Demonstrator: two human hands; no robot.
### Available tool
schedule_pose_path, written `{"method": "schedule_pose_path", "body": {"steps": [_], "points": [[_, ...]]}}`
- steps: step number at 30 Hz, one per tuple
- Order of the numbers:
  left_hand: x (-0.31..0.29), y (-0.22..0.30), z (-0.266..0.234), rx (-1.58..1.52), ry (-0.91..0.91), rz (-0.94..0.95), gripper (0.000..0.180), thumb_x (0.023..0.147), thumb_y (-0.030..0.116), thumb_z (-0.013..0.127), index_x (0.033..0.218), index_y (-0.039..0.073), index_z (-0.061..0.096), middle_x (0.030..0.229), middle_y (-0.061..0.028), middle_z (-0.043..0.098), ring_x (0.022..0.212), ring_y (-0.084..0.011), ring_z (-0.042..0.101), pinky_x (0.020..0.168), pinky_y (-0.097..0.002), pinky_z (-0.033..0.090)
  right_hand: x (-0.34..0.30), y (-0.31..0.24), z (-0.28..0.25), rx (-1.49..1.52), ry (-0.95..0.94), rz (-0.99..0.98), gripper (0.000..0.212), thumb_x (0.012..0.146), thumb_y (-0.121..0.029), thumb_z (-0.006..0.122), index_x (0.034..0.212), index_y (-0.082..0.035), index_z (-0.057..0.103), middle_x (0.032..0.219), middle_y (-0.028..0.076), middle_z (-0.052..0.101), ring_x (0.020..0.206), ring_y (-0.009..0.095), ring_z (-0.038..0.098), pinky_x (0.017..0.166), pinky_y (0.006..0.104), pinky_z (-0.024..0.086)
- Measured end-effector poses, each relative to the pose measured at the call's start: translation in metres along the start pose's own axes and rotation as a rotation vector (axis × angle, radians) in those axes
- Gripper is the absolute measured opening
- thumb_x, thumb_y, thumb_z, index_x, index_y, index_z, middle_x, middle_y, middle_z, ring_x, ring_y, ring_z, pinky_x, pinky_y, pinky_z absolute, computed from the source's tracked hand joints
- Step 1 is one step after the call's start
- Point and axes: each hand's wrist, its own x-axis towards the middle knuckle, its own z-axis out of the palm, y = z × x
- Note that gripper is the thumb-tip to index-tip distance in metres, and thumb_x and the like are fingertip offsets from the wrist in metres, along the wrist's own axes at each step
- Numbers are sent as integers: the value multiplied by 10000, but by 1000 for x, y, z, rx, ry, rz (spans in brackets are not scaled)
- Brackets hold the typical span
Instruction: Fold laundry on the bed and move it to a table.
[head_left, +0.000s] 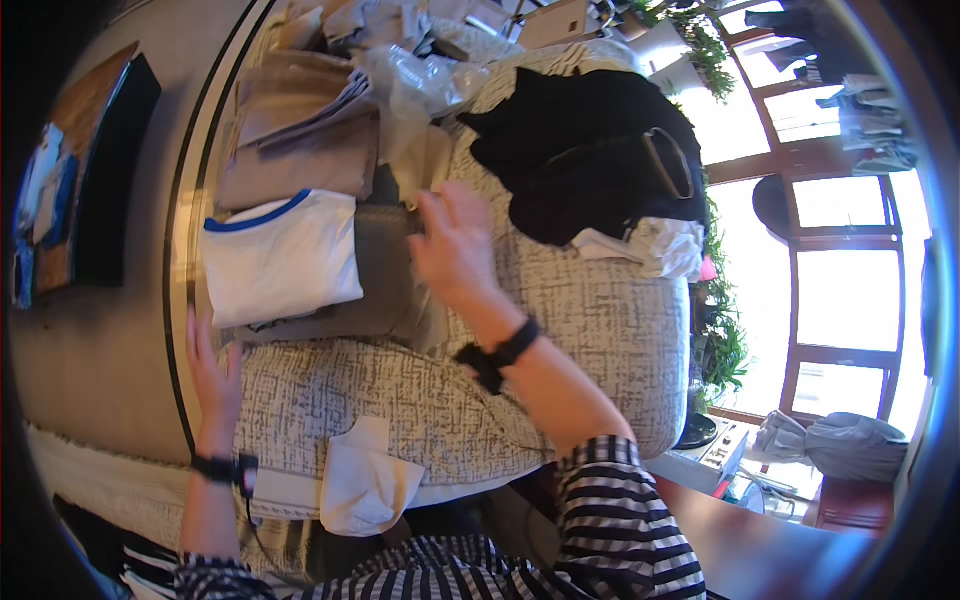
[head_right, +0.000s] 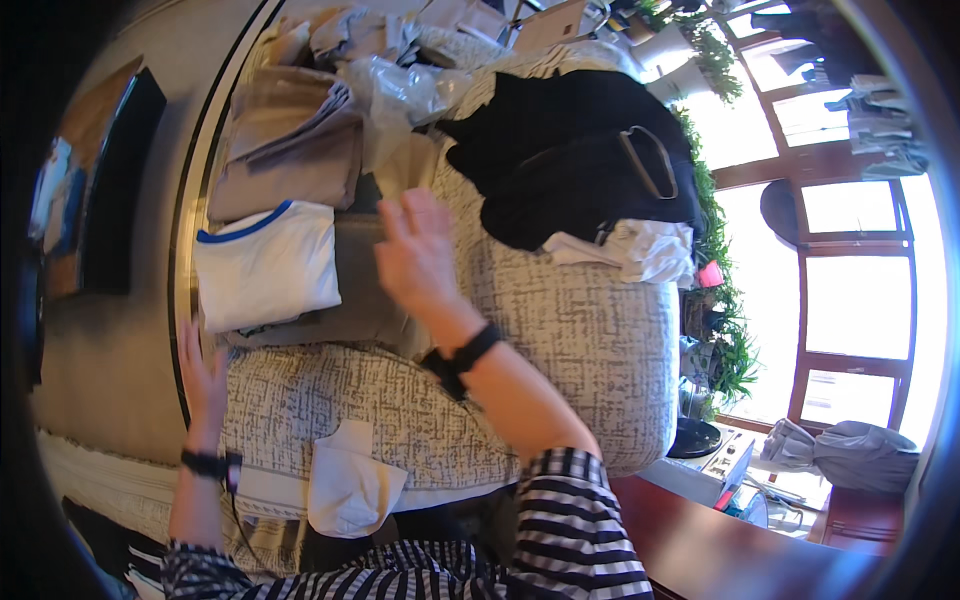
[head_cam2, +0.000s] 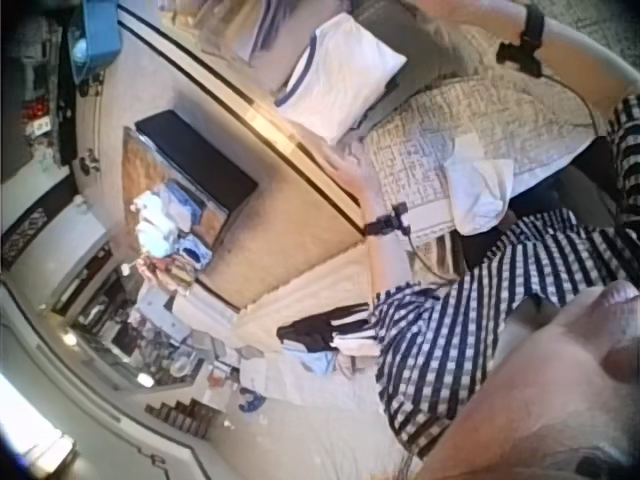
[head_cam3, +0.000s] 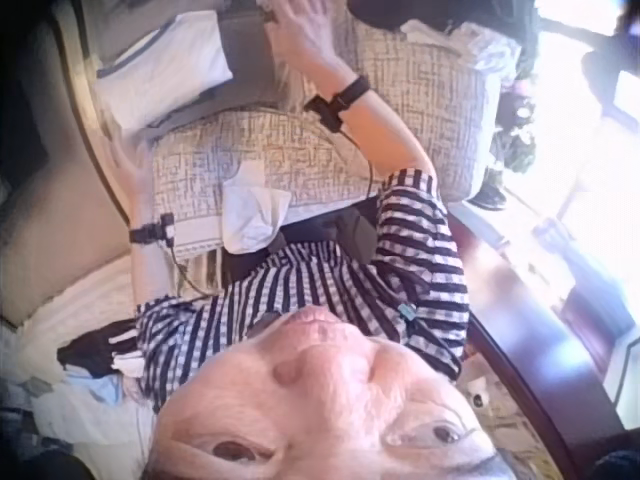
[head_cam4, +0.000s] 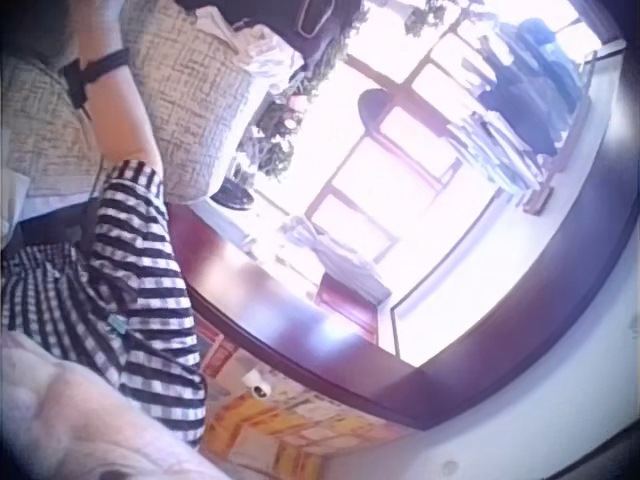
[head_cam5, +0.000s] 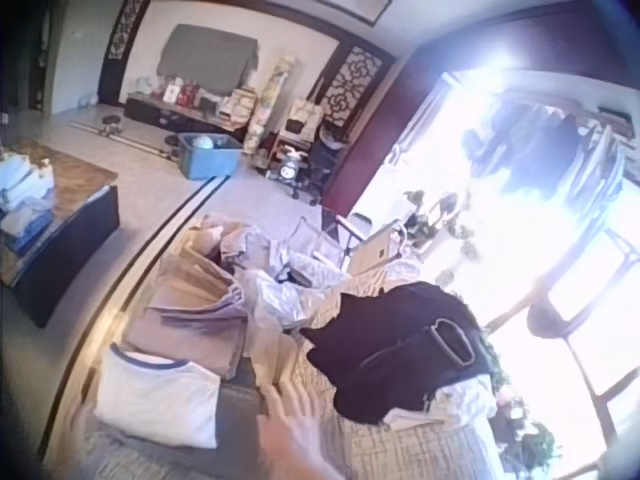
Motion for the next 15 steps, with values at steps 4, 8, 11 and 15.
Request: {"method": "schedule_pose_path", "body": {"steps": [4, 8, 11, 15], "points": [[-108, 3, -53, 149, -395, -290, 662, 802, 71, 657, 1376, 11, 334, 1493, -172, 219, 1368, -338, 244, 1105, -373, 270, 34, 80, -106, -469, 82, 118, 540, 710, -102, 646, 1234, -137, 522, 1207, 176, 450, 1205, 366, 394, 998, 514, 312], [-181, 23, -62, 144, -524, -314, 646, 752, 86, 697, 1318, 16, 395, 1463, -197, 267, 1315, -360, 335, 1037, -411, 367, 45, 150, -150, -600, -102, 197, 318, 776, -71, 544, 1090, -114, 574, 948, 135, 589, 974, 307, 552, 810, 415, 439], [-194, 63, -68, 87, -520, -282, 620, 756, 64, 680, 1314, 22, 412, 1425, -197, 332, 1182, -355, 484, 929, -413, 454, 50, 147, -170, -310, 156, 332, 226, 775, -57, 524, 996, -79, 572, 909, 134, 600, 914, 318, 582, 791, 413, 459], [-171, 133, -75, -170, -515, -247, 644, 746, 61, 689, 1329, 31, 417, 1372, -194, 400, 1008, -315, 581, 842, -377, 494, 5, 103, -249, -45, 570, 314, 343, 680, 29, 505, 1011, -56, 540, 936, 178, 583, 926, 372, 570, 807, 416, 458]]}}
